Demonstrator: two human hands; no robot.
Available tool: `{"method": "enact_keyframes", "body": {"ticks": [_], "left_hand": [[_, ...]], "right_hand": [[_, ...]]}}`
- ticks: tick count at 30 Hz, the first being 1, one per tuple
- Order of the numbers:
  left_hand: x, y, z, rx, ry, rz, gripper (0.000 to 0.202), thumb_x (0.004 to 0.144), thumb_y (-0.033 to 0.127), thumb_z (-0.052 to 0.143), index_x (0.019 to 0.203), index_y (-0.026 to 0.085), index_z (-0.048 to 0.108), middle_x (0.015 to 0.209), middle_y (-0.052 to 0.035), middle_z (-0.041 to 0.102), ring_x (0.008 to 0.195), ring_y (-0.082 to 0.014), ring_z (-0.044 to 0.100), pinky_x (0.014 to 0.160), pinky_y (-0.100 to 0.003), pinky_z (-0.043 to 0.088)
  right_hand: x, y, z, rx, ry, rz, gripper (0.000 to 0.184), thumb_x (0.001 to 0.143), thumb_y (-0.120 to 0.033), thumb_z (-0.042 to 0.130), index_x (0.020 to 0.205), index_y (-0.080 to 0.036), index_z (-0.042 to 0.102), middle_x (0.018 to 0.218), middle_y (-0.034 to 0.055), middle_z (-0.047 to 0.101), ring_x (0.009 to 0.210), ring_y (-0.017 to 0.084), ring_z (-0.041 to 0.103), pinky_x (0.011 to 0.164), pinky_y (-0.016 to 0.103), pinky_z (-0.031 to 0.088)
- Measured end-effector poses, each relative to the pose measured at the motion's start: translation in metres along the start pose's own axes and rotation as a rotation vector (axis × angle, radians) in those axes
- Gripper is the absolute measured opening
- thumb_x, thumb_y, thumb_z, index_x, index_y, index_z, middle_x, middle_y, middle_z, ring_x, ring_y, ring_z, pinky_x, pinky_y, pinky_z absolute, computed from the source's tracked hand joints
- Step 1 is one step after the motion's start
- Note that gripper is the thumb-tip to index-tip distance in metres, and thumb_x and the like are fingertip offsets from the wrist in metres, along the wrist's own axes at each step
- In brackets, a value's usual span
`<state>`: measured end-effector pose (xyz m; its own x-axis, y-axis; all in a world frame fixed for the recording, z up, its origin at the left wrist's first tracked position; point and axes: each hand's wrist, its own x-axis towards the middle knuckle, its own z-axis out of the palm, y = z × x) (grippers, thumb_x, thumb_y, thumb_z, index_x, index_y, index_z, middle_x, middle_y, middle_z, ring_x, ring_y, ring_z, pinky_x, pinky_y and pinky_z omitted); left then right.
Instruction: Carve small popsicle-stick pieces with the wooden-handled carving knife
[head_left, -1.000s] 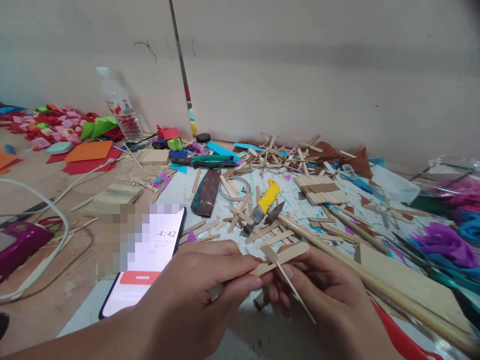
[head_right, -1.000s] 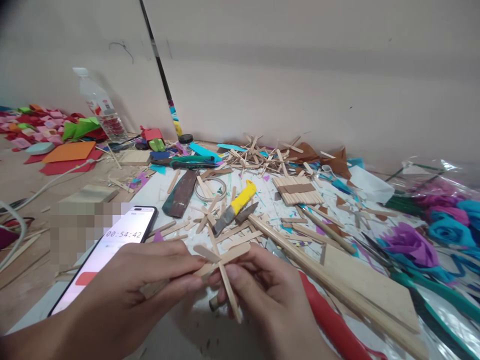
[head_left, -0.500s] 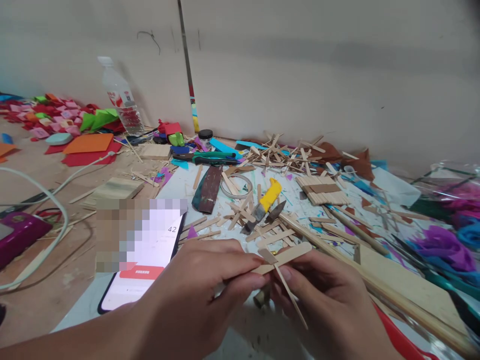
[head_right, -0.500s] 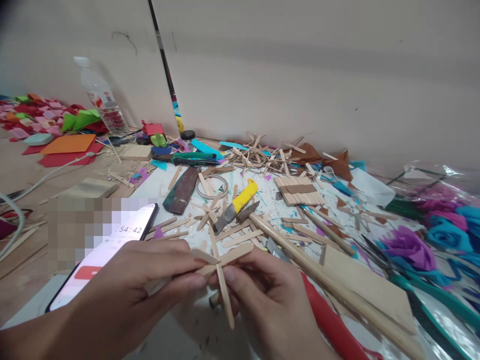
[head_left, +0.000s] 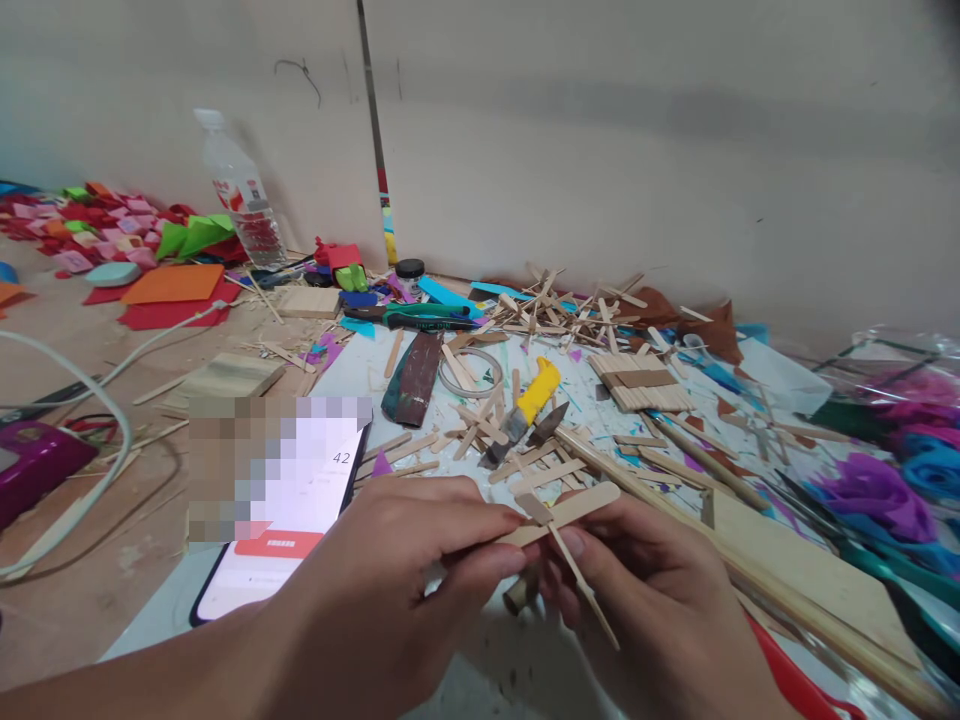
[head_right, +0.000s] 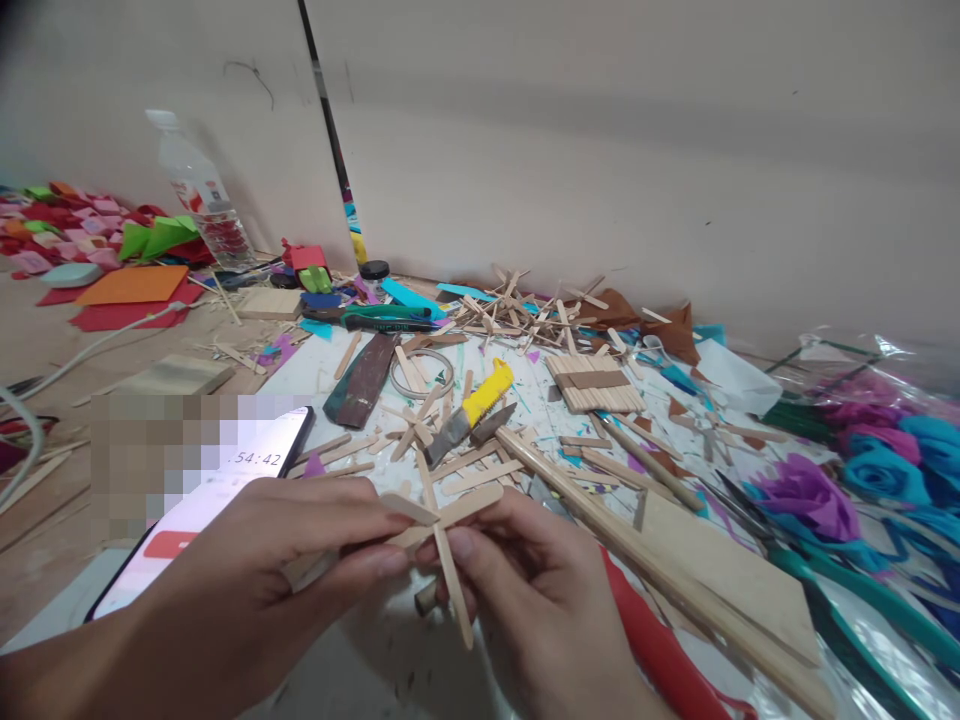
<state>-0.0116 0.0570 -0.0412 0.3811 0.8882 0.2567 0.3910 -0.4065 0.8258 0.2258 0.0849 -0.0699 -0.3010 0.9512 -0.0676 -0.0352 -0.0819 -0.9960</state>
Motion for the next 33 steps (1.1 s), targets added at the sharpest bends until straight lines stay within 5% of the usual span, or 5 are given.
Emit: {"method": "enact_keyframes", "body": {"ticks": [11, 28, 33], "left_hand": [[-0.001, -0.001, -0.001, 0.013, 0.030, 0.040, 0.025, 0.118, 0.023, 0.065, 0.100, 0.024, 0.083, 0.089, 0.0040, 0.079, 0.078, -0.0128, 0.068, 0.074, -0.024, 0.047], [0.002, -0.001, -0.004, 0.022, 0.023, 0.046, 0.019, 0.115, 0.018, 0.071, 0.101, 0.026, 0.081, 0.089, 0.0079, 0.077, 0.077, -0.0085, 0.067, 0.074, -0.016, 0.047], [0.005, -0.002, -0.005, 0.014, 0.017, 0.039, 0.024, 0.114, 0.014, 0.068, 0.098, 0.026, 0.081, 0.087, 0.0086, 0.076, 0.075, -0.0082, 0.064, 0.070, -0.017, 0.044]], "right_hand": [[-0.004, -0.005, -0.001, -0.082, 0.006, -0.005, 0.020, 0.094, -0.046, 0.098, 0.090, -0.027, 0.094, 0.075, 0.0038, 0.082, 0.063, 0.015, 0.072, 0.055, 0.019, 0.057], [0.001, -0.013, -0.004, -0.103, -0.015, -0.095, 0.003, 0.090, -0.042, 0.101, 0.092, -0.042, 0.099, 0.095, 0.0044, 0.093, 0.086, 0.023, 0.087, 0.075, 0.026, 0.071], [-0.002, -0.016, -0.003, -0.103, -0.023, -0.091, 0.006, 0.093, -0.042, 0.098, 0.089, -0.037, 0.098, 0.088, 0.0044, 0.090, 0.080, 0.020, 0.084, 0.071, 0.021, 0.067]]}}
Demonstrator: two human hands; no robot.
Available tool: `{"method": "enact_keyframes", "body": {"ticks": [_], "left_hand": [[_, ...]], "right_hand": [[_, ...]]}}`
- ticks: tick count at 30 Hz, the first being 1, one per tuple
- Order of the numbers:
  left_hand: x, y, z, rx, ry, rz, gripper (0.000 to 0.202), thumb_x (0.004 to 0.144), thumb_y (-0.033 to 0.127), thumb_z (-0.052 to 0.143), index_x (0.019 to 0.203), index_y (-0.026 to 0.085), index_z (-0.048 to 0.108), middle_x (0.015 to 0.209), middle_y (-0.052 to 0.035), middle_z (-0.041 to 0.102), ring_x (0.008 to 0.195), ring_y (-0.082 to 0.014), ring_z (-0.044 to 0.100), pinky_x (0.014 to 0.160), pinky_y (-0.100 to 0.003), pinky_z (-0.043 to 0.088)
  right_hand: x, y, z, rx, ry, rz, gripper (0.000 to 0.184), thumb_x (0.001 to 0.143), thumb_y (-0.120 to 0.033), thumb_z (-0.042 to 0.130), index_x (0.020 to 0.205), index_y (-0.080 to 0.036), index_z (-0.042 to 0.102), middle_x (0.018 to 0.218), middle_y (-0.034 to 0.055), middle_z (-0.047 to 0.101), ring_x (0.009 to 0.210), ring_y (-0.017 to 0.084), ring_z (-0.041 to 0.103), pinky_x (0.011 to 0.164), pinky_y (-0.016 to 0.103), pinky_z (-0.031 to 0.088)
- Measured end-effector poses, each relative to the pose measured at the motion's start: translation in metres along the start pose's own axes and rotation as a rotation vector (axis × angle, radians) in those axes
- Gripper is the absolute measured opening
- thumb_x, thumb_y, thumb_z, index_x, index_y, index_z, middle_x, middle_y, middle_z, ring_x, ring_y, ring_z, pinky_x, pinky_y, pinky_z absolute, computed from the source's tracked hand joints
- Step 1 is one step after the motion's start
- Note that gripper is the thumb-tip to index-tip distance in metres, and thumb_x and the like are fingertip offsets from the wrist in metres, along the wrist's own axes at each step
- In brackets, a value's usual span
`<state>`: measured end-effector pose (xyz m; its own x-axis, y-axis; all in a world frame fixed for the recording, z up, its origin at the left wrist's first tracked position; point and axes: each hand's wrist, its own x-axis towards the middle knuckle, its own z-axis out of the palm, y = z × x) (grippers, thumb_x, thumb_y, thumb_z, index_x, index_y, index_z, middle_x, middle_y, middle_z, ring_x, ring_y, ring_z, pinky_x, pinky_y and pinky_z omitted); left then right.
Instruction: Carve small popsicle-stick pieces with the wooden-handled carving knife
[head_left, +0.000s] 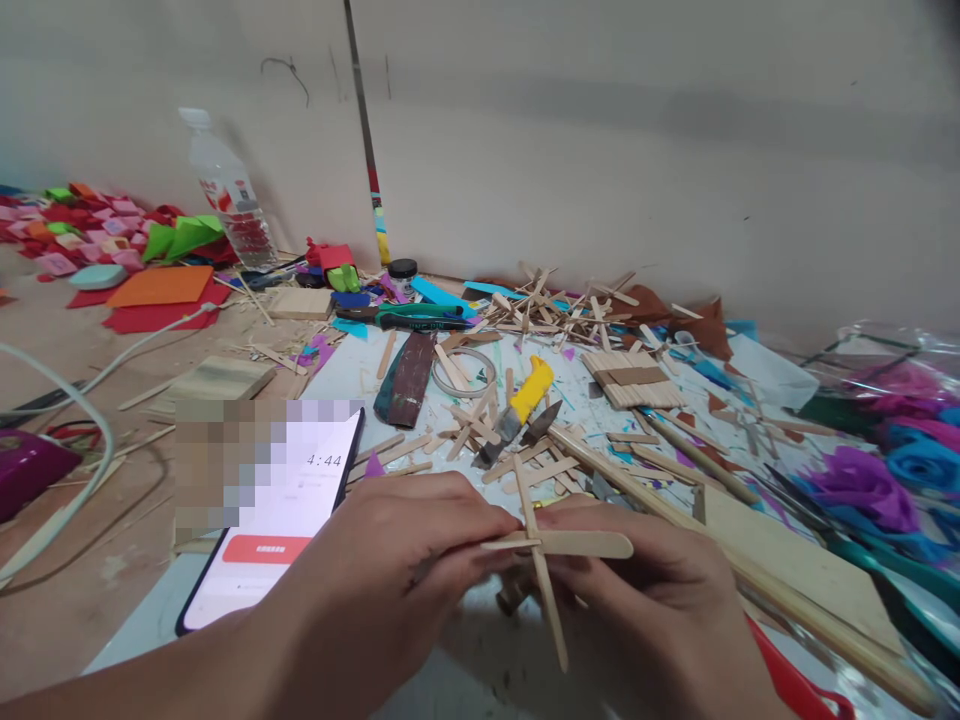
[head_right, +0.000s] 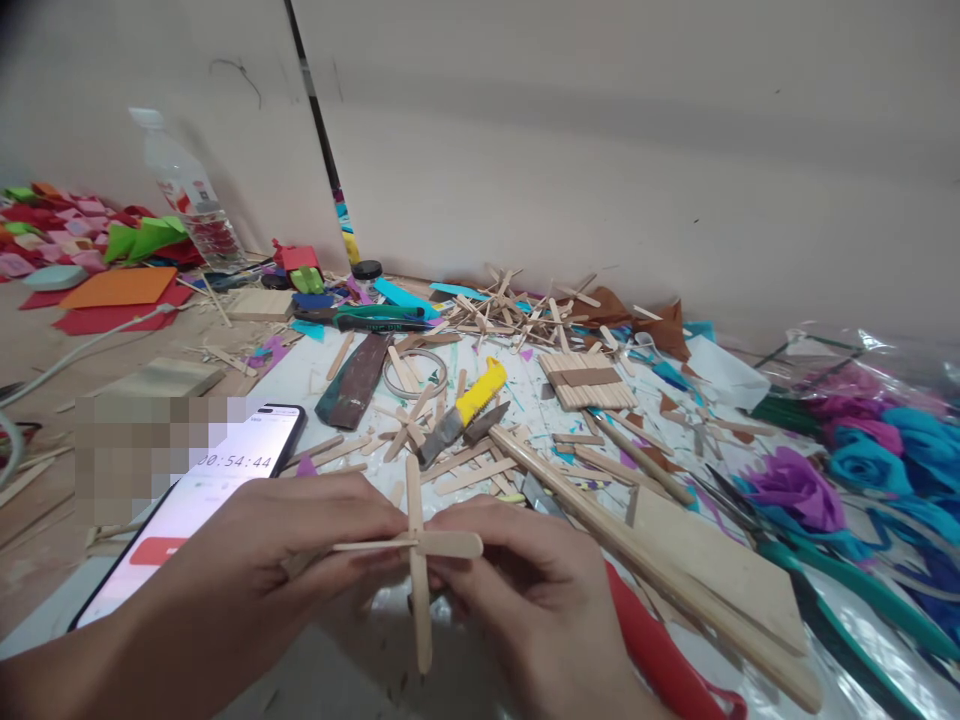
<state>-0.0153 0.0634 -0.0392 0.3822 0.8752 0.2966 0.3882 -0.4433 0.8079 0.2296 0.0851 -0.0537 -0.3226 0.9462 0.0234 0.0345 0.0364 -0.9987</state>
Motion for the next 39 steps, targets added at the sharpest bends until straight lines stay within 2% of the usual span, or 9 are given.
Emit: {"method": "enact_keyframes", "body": {"ticks": [7, 17, 20, 24, 28, 31, 35, 39], "left_hand": [[0.002, 0.000, 0.001, 0.051, -0.031, -0.094, 0.024, 0.107, 0.007, 0.075, 0.089, 0.023, 0.080, 0.081, 0.0088, 0.073, 0.071, -0.0075, 0.062, 0.067, -0.016, 0.041], [0.002, -0.005, 0.002, 0.052, -0.048, -0.086, 0.023, 0.110, 0.011, 0.071, 0.094, 0.025, 0.082, 0.082, 0.0095, 0.075, 0.073, -0.0069, 0.065, 0.069, -0.016, 0.042], [0.001, -0.004, 0.002, 0.022, -0.025, -0.049, 0.026, 0.111, 0.013, 0.071, 0.090, 0.025, 0.080, 0.079, 0.0100, 0.072, 0.069, -0.0066, 0.062, 0.066, -0.016, 0.041], [-0.002, -0.003, 0.003, 0.022, -0.001, 0.000, 0.025, 0.112, 0.012, 0.071, 0.096, 0.027, 0.082, 0.084, 0.0103, 0.074, 0.071, -0.0059, 0.064, 0.068, -0.013, 0.044], [-0.002, -0.007, 0.004, 0.138, 0.033, 0.084, 0.026, 0.115, 0.012, 0.065, 0.095, 0.023, 0.077, 0.085, 0.0083, 0.073, 0.071, -0.0064, 0.064, 0.066, -0.013, 0.045], [-0.002, -0.012, 0.005, 0.222, 0.043, 0.152, 0.032, 0.121, 0.017, 0.058, 0.094, 0.020, 0.074, 0.083, 0.0054, 0.071, 0.071, -0.0086, 0.064, 0.067, -0.016, 0.045], [0.000, -0.014, 0.007, 0.222, 0.049, 0.220, 0.033, 0.124, 0.020, 0.051, 0.100, 0.020, 0.073, 0.085, 0.0051, 0.072, 0.072, -0.0088, 0.064, 0.070, -0.016, 0.046], [-0.002, -0.013, 0.009, 0.198, 0.036, 0.260, 0.032, 0.122, 0.015, 0.049, 0.099, 0.021, 0.070, 0.086, 0.0053, 0.071, 0.072, -0.0082, 0.064, 0.071, -0.015, 0.048]], "right_hand": [[0.003, -0.002, 0.002, -0.001, 0.008, -0.032, 0.007, 0.095, -0.043, 0.096, 0.089, -0.041, 0.098, 0.084, 0.0025, 0.089, 0.078, 0.019, 0.083, 0.069, 0.021, 0.066], [0.001, -0.001, 0.003, -0.011, 0.025, 0.014, 0.011, 0.096, -0.042, 0.094, 0.087, -0.036, 0.097, 0.083, 0.0037, 0.088, 0.070, 0.018, 0.081, 0.062, 0.021, 0.066], [0.000, 0.000, 0.001, -0.022, -0.002, -0.011, 0.014, 0.097, -0.043, 0.094, 0.087, -0.035, 0.097, 0.083, 0.0047, 0.088, 0.071, 0.019, 0.082, 0.064, 0.022, 0.067], [0.002, -0.002, 0.001, -0.127, 0.004, -0.070, 0.021, 0.098, -0.050, 0.092, 0.088, -0.032, 0.098, 0.083, 0.0071, 0.088, 0.067, 0.019, 0.079, 0.060, 0.024, 0.067], [0.007, -0.008, 0.005, -0.242, 0.068, -0.121, 0.033, 0.091, -0.061, 0.094, 0.094, -0.028, 0.098, 0.077, 0.0091, 0.084, 0.069, 0.026, 0.080, 0.056, 0.031, 0.068], [0.010, -0.013, 0.007, -0.286, 0.073, -0.149, 0.036, 0.089, -0.064, 0.094, 0.096, -0.028, 0.097, 0.074, 0.0081, 0.083, 0.067, 0.026, 0.080, 0.056, 0.032, 0.068], [0.007, -0.011, 0.007, -0.283, 0.076, -0.147, 0.032, 0.091, -0.061, 0.094, 0.094, -0.029, 0.097, 0.074, 0.0074, 0.083, 0.064, 0.024, 0.079, 0.054, 0.031, 0.068], [0.001, -0.004, 0.006, -0.179, 0.051, -0.106, 0.017, 0.095, -0.048, 0.094, 0.087, -0.032, 0.097, 0.077, 0.0048, 0.086, 0.059, 0.018, 0.077, 0.053, 0.023, 0.066]]}}
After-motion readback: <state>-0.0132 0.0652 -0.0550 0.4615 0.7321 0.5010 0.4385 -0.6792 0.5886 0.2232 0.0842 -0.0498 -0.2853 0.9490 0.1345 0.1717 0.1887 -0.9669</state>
